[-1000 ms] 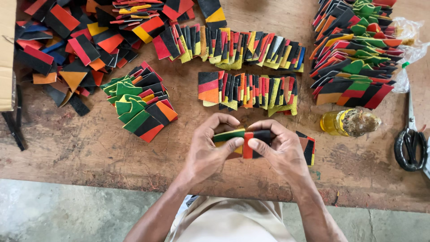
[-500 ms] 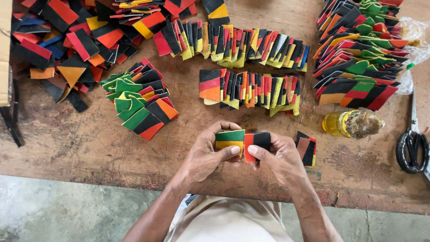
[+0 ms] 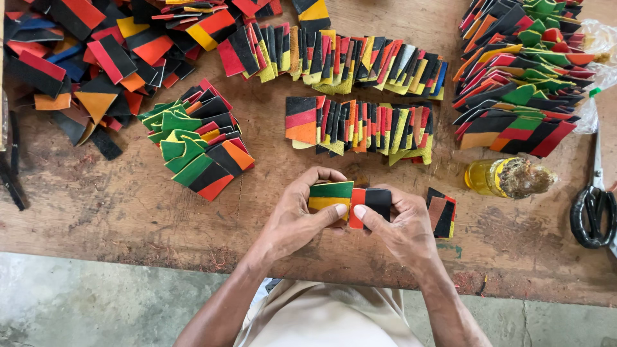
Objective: The person picks up small multicolored foam pieces one at a time, aligns matching pieces together, and presses the pairs before stacking them into rows on the work table, building up groups of assembled pieces.
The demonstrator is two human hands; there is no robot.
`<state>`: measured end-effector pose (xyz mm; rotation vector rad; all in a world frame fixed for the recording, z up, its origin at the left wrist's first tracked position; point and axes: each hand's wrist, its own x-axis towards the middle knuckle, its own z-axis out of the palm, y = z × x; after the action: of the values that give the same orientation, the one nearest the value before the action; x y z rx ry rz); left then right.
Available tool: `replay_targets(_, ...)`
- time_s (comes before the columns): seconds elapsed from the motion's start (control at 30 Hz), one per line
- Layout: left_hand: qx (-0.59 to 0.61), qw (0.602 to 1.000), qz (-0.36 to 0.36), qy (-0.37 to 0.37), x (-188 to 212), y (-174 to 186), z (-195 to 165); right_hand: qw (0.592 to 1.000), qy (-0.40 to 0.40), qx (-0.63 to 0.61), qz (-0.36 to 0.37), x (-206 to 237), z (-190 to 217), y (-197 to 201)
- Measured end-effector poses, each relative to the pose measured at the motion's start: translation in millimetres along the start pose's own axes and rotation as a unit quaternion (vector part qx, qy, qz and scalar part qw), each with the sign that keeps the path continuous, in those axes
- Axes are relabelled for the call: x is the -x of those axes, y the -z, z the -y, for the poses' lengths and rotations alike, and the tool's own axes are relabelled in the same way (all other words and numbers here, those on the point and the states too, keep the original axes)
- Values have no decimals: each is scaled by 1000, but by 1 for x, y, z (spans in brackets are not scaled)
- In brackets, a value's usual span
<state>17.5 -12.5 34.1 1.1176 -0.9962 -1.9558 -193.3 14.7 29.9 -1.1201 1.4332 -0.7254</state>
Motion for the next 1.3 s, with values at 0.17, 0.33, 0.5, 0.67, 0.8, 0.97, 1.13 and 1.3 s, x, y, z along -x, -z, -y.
replay_targets(0.17, 16, 1000, -4, 1, 0, -2, -3, 1000, -8, -5, -3, -1, 1, 0)
replay_targets(0.33, 11, 1000, -15, -9, 0, -4, 1, 1000, -8, -13, -9, 0, -2, 0)
replay_targets(0.5, 64, 998, 4, 13, -3, -2, 7, 997, -24, -66, 25, -3, -9, 5)
replay_targets(0.67, 114, 993, 37, 14, -2, 1, 10, 991, -33, -115, 57, -3, -13, 10)
replay_targets(0.8, 76, 997, 5, 0, 0, -2, 7, 999, -4, -35, 16, 1, -7, 5)
replay_targets(0.97, -15, 999, -40, -22, 6, -12, -4, 999, 31, 21, -13, 6, 6, -3)
replay_targets(1.13, -195, 969, -116, -100, 19, -26, -7, 997, 33, 55, -40, 5, 13, -9)
replay_targets(1.3, -2, 997, -36, -69, 15, -9, -3, 996, -3, -58, 75, -1, 17, 8)
